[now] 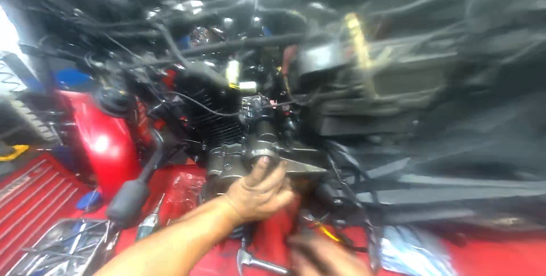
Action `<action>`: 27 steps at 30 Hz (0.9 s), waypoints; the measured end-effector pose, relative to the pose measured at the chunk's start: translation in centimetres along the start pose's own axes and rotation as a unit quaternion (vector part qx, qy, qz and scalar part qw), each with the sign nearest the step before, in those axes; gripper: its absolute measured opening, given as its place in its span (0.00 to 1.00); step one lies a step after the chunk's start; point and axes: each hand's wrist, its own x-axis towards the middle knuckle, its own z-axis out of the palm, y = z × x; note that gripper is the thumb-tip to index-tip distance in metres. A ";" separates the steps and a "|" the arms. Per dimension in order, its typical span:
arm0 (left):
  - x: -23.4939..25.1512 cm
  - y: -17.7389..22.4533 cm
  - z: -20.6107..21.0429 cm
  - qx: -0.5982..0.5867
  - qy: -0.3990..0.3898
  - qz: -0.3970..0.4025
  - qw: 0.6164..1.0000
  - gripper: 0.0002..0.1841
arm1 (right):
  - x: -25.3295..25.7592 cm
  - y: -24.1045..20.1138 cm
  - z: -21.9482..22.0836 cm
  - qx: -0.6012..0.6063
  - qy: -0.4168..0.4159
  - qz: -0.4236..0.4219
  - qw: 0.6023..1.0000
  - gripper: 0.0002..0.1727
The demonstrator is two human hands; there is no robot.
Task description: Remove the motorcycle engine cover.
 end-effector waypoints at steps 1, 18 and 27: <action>0.0 0.1 0.0 -0.010 0.005 -0.004 1.000 0.11 | 2.2 -0.5 -2.1 -0.046 0.052 -0.019 0.997 0.11; -1.4 5.9 -0.7 0.028 -0.013 -0.265 0.964 0.14 | 10.2 1.8 -6.5 0.092 -0.132 0.295 0.942 0.38; 2.2 13.6 -2.6 -0.164 0.092 -0.747 0.638 0.19 | 10.9 2.3 -7.5 0.144 -0.194 0.290 0.926 0.35</action>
